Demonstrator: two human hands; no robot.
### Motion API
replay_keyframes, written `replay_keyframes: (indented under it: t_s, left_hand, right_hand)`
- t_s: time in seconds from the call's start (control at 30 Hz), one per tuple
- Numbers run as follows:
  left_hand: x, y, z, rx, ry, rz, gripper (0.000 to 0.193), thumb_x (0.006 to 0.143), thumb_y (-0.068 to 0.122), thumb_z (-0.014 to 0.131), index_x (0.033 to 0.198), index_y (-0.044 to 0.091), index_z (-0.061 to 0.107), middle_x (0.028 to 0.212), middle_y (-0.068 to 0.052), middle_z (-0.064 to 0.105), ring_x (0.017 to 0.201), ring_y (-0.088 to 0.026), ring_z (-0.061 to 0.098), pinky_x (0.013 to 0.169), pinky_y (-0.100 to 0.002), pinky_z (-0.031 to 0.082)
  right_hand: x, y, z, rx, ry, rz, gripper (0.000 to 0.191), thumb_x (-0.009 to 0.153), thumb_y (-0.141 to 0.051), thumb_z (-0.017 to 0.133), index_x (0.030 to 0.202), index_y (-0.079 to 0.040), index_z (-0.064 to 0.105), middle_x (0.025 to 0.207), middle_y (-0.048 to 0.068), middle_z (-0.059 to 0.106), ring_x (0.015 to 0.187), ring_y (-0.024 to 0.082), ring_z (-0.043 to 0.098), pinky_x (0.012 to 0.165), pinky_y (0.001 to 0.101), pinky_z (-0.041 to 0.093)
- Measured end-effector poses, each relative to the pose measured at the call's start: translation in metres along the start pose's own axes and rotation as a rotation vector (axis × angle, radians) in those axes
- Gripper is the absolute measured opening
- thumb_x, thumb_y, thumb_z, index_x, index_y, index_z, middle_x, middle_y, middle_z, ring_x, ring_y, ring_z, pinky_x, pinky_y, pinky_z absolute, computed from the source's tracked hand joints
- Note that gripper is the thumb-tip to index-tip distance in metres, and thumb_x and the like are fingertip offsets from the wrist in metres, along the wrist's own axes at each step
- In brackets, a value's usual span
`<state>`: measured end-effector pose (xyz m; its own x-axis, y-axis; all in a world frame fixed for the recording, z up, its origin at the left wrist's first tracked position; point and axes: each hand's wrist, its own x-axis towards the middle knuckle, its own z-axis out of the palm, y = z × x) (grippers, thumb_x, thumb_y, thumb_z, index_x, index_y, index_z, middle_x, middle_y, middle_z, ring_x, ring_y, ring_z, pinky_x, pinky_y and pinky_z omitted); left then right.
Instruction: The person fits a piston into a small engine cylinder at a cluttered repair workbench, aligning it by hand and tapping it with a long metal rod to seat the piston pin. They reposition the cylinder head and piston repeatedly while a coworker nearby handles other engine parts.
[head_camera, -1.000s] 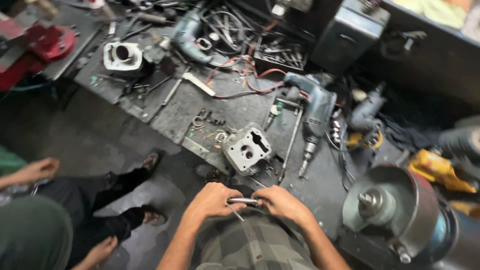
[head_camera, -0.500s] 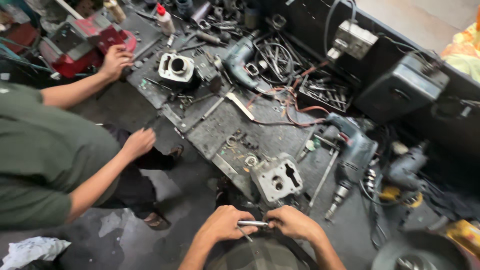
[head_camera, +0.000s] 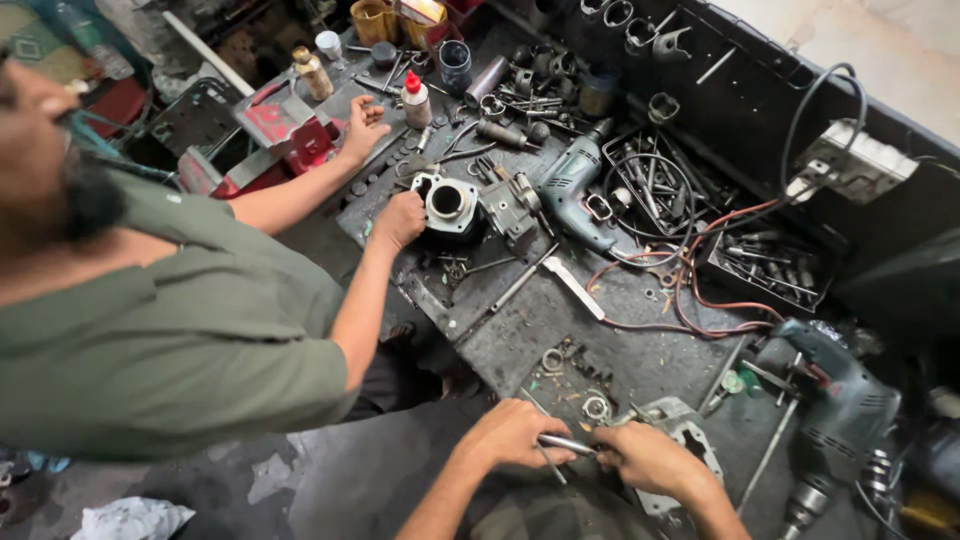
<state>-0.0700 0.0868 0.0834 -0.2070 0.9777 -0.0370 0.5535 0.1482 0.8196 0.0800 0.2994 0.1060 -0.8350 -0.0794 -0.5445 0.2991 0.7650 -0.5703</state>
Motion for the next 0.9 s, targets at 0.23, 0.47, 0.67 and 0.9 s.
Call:
replay_keyframes:
  t_s: [0.23,0.47,0.67,0.9]
  left_hand:
    - [0.032,-0.050,-0.024,-0.104,-0.010,0.035,0.034,0.084,0.049,0.077,0.101,0.020,0.079,0.080,-0.007,0.075,0.073,-0.029,0.073,0.069,-0.041,0.057]
    - [0.048,-0.075,-0.034,-0.093,0.016,-0.015,0.040,0.084,0.052,0.077,0.102,0.017,0.080,0.078,-0.011,0.074,0.074,-0.033,0.072,0.073,-0.044,0.058]
    - [0.037,-0.076,-0.030,-0.236,0.124,-0.070,0.041,0.086,0.052,0.076,0.104,0.015,0.079,0.081,-0.012,0.074,0.074,-0.034,0.074,0.072,-0.043,0.059]
    - [0.012,-0.056,-0.022,-0.241,0.032,-0.133,0.041,0.090,0.055,0.074,0.101,0.015,0.080,0.077,-0.013,0.073,0.071,-0.033,0.072,0.070,-0.042,0.058]
  right_hand:
    - [0.039,-0.005,-0.023,-0.002,0.005,0.165,0.022,0.086,-0.022,0.067,0.105,-0.011,0.070,0.088,0.019,0.074,0.092,0.042,0.068,0.078,0.0530,0.052]
    - [0.067,-0.025,-0.057,0.005,-0.030,0.246,0.019,0.087,-0.024,0.065,0.100,-0.014,0.073,0.085,0.016,0.075,0.089,0.039,0.071,0.078,0.0510,0.054]
    - [0.105,-0.068,-0.149,-0.066,0.334,-0.190,0.017,0.089,-0.021,0.066,0.098,-0.008,0.070,0.088,0.017,0.071,0.085,0.039,0.067,0.073,0.0472,0.052]
    - [0.264,-0.133,-0.242,-0.273,0.470,-0.517,0.017,0.097,-0.020,0.062,0.106,-0.007,0.069,0.091,0.020,0.069,0.090,0.041,0.064,0.079,0.0520,0.050]
